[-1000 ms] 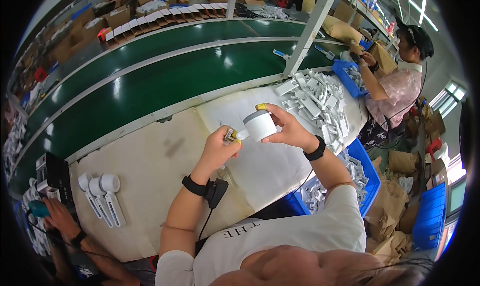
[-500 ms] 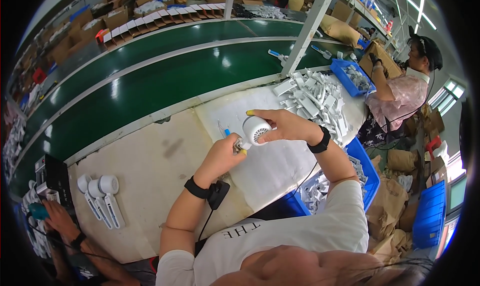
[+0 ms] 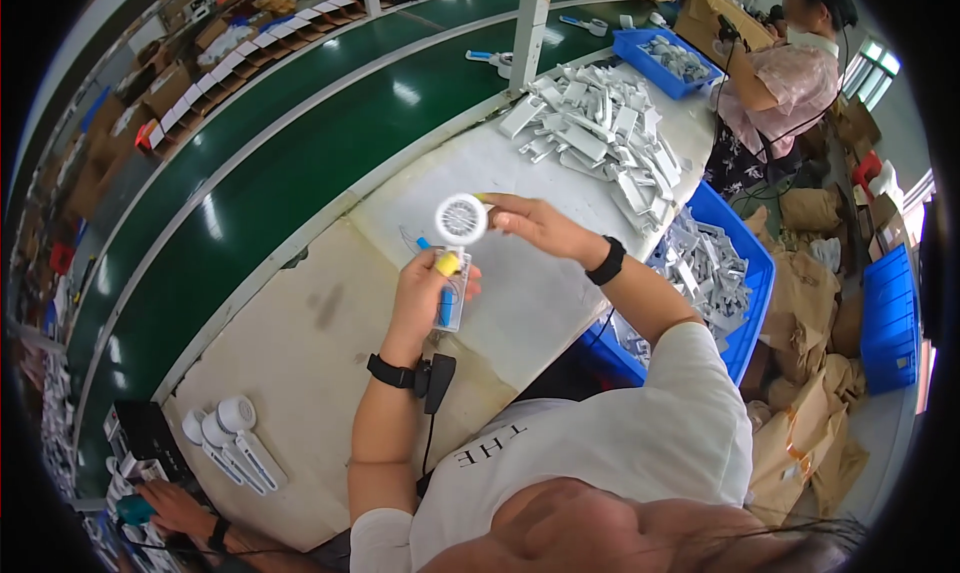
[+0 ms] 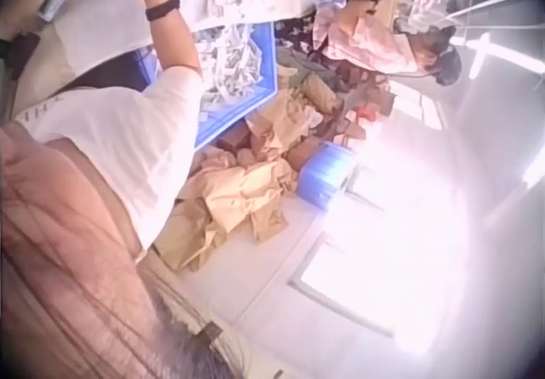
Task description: The person assembles handheld fans by joining a fan head to a handle, inserting a battery, and snapping a cover onto the handle before placing the finished product on the table.
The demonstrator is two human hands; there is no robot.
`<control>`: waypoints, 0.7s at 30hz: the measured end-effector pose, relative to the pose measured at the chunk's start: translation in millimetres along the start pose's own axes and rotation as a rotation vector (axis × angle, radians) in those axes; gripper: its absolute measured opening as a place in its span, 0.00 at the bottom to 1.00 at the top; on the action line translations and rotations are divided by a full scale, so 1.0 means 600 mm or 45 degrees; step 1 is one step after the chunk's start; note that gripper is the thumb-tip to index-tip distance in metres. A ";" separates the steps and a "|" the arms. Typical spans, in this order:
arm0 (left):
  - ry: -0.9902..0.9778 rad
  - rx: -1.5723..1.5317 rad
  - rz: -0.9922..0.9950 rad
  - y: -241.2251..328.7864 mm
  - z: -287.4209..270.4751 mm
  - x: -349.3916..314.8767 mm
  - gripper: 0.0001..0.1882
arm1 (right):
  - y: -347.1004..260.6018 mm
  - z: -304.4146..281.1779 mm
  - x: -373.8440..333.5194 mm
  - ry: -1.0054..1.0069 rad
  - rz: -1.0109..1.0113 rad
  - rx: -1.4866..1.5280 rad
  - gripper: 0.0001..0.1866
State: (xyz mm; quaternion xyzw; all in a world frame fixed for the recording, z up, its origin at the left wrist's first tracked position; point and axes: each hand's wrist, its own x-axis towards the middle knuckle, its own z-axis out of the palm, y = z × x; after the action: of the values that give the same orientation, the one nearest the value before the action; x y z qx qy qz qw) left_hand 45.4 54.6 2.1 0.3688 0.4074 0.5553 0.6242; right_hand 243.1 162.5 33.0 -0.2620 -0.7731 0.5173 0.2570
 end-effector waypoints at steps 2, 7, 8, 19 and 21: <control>0.031 -0.131 0.120 0.006 -0.001 0.001 0.14 | 0.044 -0.063 -0.002 0.151 0.001 -0.539 0.23; 0.124 -0.270 0.310 0.002 -0.026 -0.005 0.17 | 0.096 -0.173 0.022 0.854 0.052 -1.570 0.17; 0.151 -0.259 0.302 0.000 -0.021 -0.008 0.18 | 0.106 -0.196 0.032 0.977 0.015 -1.680 0.17; 0.263 -0.327 0.438 0.028 -0.025 -0.031 0.18 | 0.125 -0.254 0.052 0.886 -0.239 -1.923 0.07; 0.272 -0.362 0.512 0.018 -0.045 -0.021 0.19 | 0.082 -0.175 0.048 0.729 -0.140 -1.434 0.07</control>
State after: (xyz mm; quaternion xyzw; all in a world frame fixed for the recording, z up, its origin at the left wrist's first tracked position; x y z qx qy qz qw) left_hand 15.6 43.6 2.3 0.2903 0.3074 0.7556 0.5003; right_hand 299.3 267.7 25.6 -0.4449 -0.8398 -0.0734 0.3024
